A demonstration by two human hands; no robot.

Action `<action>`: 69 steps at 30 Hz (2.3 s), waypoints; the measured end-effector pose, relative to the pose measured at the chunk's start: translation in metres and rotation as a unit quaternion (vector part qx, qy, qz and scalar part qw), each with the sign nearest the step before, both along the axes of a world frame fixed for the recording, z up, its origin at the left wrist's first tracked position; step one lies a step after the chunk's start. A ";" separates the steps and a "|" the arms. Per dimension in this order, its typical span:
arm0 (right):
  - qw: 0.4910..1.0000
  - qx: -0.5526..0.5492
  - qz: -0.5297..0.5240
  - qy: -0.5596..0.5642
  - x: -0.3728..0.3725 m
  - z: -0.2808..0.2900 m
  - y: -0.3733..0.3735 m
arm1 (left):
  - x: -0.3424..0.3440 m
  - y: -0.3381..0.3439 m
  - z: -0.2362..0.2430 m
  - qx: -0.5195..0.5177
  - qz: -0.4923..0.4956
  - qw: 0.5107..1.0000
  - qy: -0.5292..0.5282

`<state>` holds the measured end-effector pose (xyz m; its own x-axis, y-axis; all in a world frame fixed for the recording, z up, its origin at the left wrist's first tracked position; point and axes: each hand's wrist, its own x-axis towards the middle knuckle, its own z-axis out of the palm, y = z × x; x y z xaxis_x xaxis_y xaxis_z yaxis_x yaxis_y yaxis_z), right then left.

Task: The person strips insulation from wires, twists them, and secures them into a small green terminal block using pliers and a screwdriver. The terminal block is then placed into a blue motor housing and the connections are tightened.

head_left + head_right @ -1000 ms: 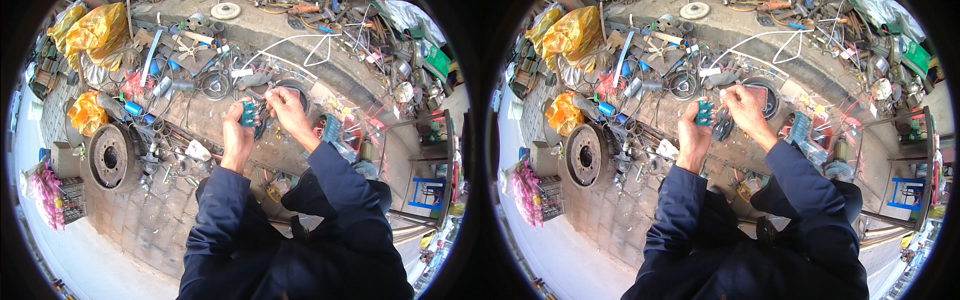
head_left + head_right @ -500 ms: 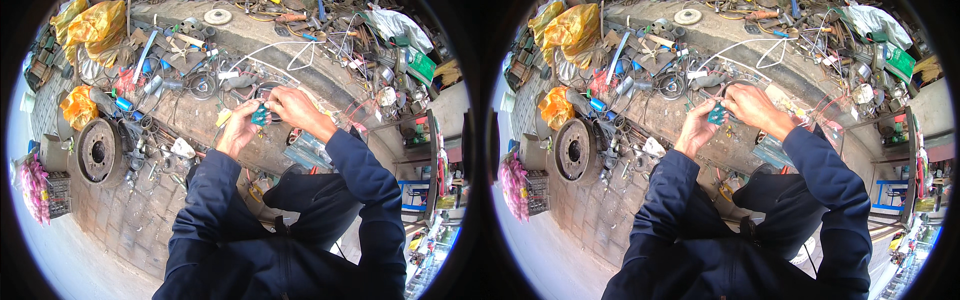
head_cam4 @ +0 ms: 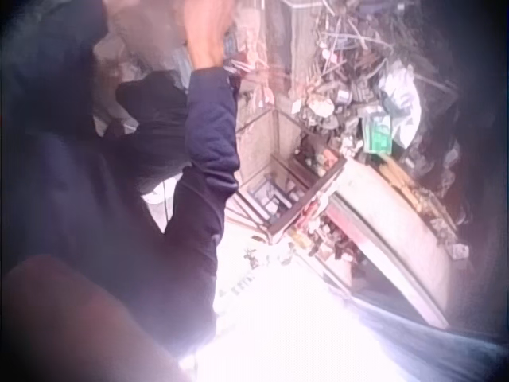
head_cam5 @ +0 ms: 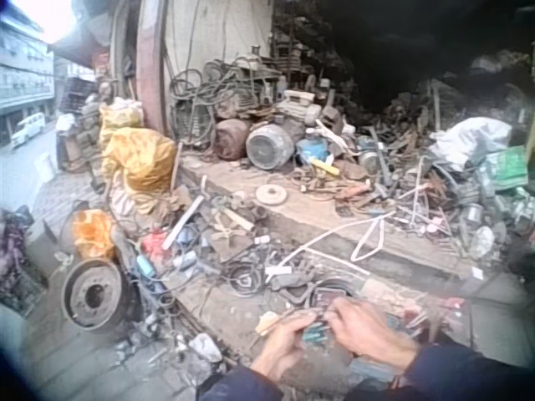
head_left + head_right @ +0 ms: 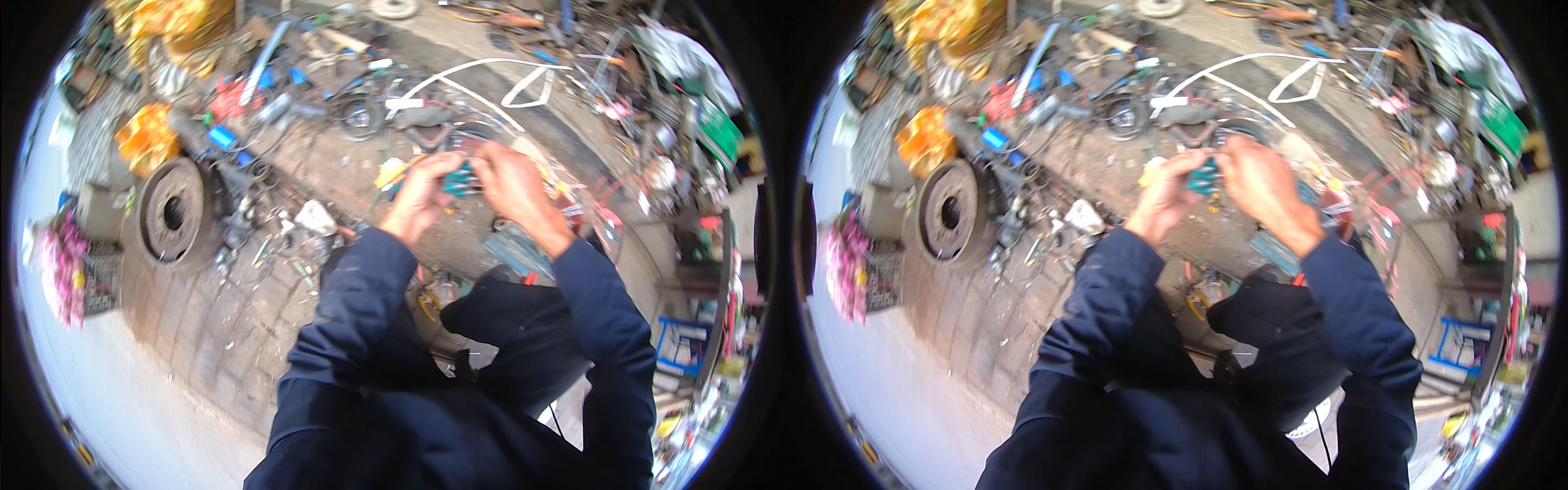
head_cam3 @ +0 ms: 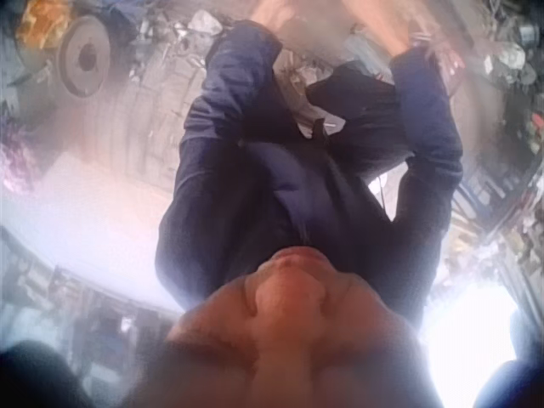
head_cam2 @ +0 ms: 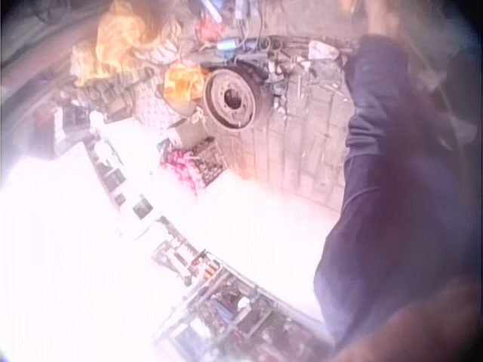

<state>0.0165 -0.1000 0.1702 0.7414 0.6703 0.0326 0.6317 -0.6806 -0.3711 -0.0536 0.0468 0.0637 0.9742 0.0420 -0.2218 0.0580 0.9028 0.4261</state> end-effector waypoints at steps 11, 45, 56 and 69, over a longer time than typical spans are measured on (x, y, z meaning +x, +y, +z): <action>0.982 0.093 -0.014 0.162 0.051 -0.030 -0.021 | 0.008 -0.019 0.006 0.053 0.078 0.995 0.034; 0.966 0.066 0.201 0.152 0.025 -0.086 0.076 | -0.091 0.012 -0.028 -0.011 0.183 0.983 -0.032; 0.967 0.140 0.040 0.210 -0.005 -0.017 0.007 | -0.063 -0.009 0.017 0.033 0.021 0.997 0.067; 0.979 0.048 -0.080 0.183 0.028 -0.010 -0.033 | 0.000 -0.038 0.012 0.016 -0.020 0.999 0.038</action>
<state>0.0448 -0.1328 0.1600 0.8097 0.5524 -0.1983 0.3332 -0.7108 -0.6194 -0.0534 0.0084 0.0754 0.9555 0.0124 -0.2946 0.1265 0.8852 0.4476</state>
